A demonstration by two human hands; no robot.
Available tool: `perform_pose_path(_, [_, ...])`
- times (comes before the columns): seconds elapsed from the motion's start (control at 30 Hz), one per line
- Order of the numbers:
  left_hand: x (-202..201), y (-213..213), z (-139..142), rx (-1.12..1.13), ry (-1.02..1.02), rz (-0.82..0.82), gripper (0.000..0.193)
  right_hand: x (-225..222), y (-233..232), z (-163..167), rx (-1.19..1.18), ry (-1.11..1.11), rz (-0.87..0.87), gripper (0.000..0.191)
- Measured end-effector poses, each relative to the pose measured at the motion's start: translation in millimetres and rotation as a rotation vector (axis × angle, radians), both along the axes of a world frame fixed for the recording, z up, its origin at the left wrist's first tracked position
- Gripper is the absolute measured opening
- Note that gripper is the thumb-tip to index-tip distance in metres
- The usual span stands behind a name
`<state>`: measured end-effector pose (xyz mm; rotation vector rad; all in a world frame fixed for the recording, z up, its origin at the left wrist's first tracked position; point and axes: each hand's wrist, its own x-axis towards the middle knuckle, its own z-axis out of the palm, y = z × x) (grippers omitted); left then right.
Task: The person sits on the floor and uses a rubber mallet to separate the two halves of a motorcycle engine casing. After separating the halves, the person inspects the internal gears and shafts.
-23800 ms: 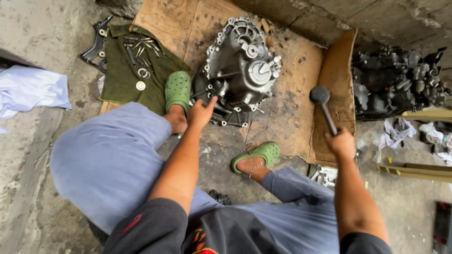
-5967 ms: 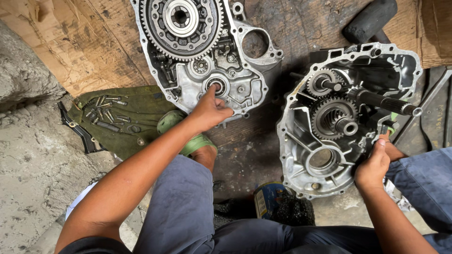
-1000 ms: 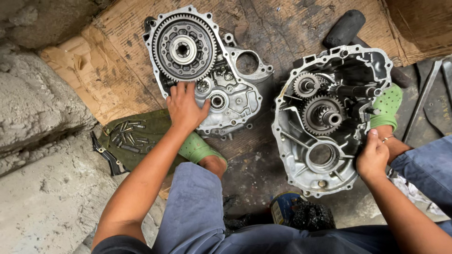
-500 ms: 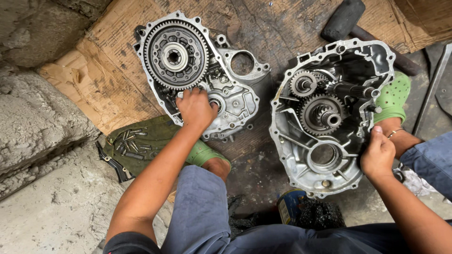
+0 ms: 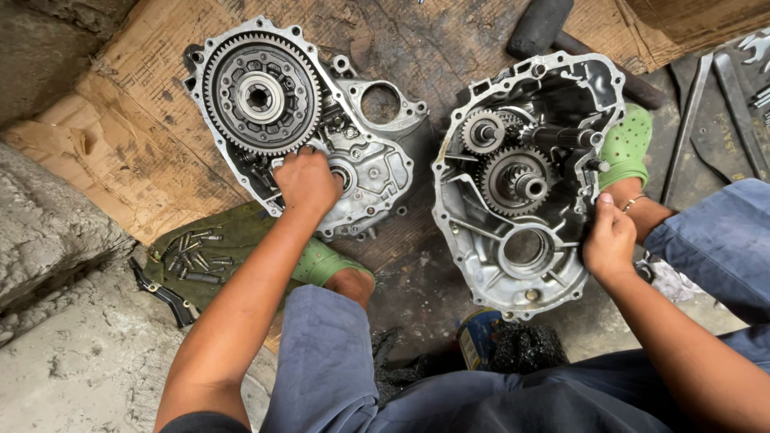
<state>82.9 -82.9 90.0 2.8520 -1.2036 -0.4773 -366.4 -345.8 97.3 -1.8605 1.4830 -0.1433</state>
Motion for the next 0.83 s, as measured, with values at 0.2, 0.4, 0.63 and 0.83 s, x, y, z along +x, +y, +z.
perform_pose_path(0.2, [-1,10,-1,-0.103,0.002,0.0,0.026,-1,2,-2,-0.004,0.034,-0.047,0.064])
perform_pose_path(0.4, [2,15,3,-0.15,0.025,-0.001,0.028,-4,3,-4,-0.011,0.019,-0.01,0.065])
perform_pose_path(0.63, [8,12,-3,-0.139,0.055,-0.071,0.028,-4,2,-5,-0.014,0.032,-0.005,0.065])
perform_pose_path(0.83, [6,15,-7,-0.124,0.078,-0.094,0.028,14,7,-15,0.013,0.005,-0.017,0.066])
